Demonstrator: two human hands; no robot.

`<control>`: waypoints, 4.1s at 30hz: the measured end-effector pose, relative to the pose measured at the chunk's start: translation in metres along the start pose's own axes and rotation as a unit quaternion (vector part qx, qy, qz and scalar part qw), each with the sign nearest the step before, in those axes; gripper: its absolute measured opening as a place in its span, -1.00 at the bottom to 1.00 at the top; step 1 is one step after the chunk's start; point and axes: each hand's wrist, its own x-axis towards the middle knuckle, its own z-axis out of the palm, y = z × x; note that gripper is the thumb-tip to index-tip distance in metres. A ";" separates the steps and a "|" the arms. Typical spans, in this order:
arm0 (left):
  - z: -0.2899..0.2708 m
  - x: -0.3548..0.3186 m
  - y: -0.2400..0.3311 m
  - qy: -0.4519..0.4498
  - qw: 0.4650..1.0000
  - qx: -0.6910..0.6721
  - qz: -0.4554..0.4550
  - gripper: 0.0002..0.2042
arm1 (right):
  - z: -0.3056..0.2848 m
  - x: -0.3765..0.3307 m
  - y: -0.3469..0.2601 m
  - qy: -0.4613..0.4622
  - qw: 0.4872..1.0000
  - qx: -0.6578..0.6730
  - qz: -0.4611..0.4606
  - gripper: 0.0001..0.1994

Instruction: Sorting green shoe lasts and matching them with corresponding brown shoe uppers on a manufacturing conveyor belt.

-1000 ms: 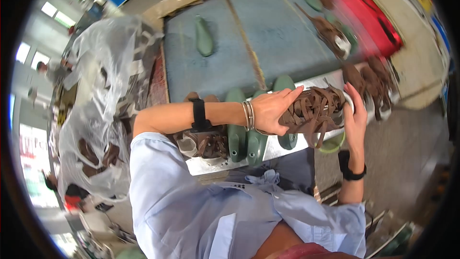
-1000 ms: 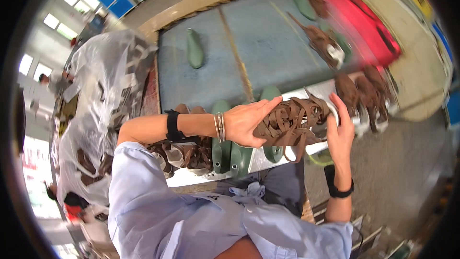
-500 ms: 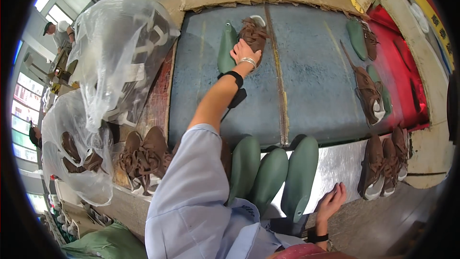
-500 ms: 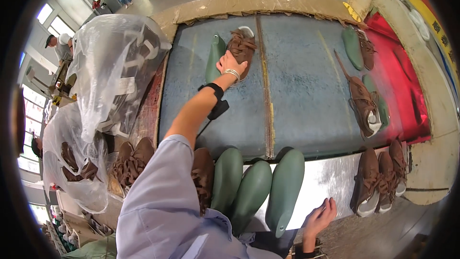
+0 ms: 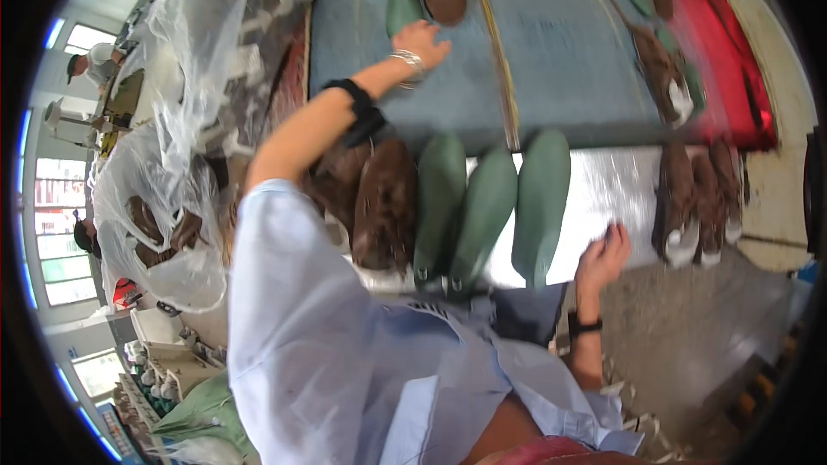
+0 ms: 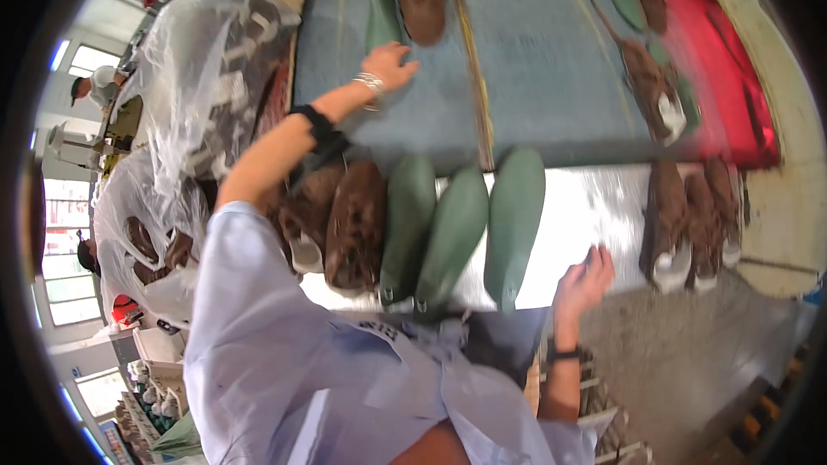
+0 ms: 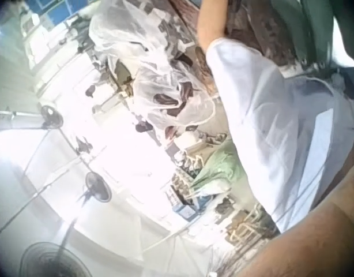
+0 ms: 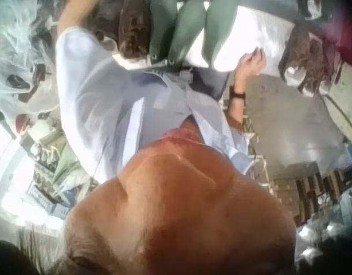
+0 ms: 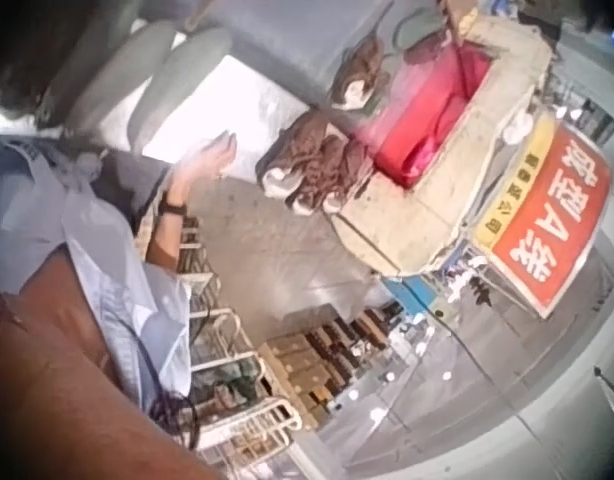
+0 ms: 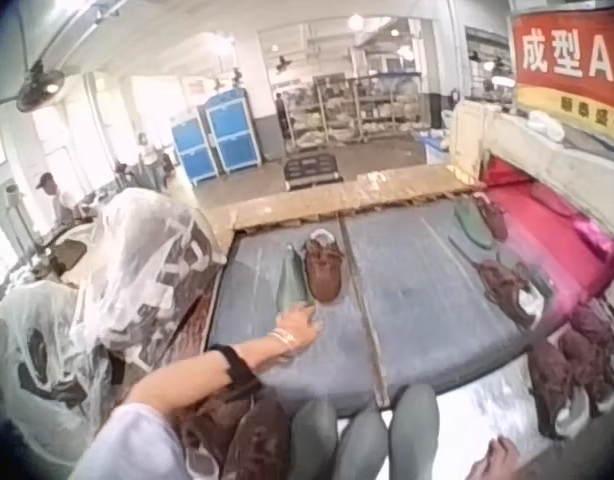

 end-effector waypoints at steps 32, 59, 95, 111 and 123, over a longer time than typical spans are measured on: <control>-0.007 -0.422 0.030 0.158 0.960 -0.230 0.039 -0.75 | 0.009 -0.029 0.021 -0.014 0.998 -0.035 -0.042 -0.62; -0.082 -0.323 0.017 -0.045 0.983 -0.130 0.124 -0.90 | 0.021 -0.027 0.025 0.035 0.997 -0.054 -0.045 -0.60; 0.035 -0.323 -0.006 0.135 0.930 0.247 0.236 -0.51 | 0.030 -0.022 0.047 0.007 0.990 -0.113 -0.087 -0.61; 0.030 -0.348 -0.004 0.235 0.866 0.360 0.254 -0.52 | 0.040 -0.018 0.059 -0.033 0.991 -0.098 -0.084 -0.60; 0.027 -0.318 0.026 -0.160 0.909 0.322 0.213 -0.50 | 0.034 -0.024 0.053 0.006 0.994 -0.074 -0.074 -0.59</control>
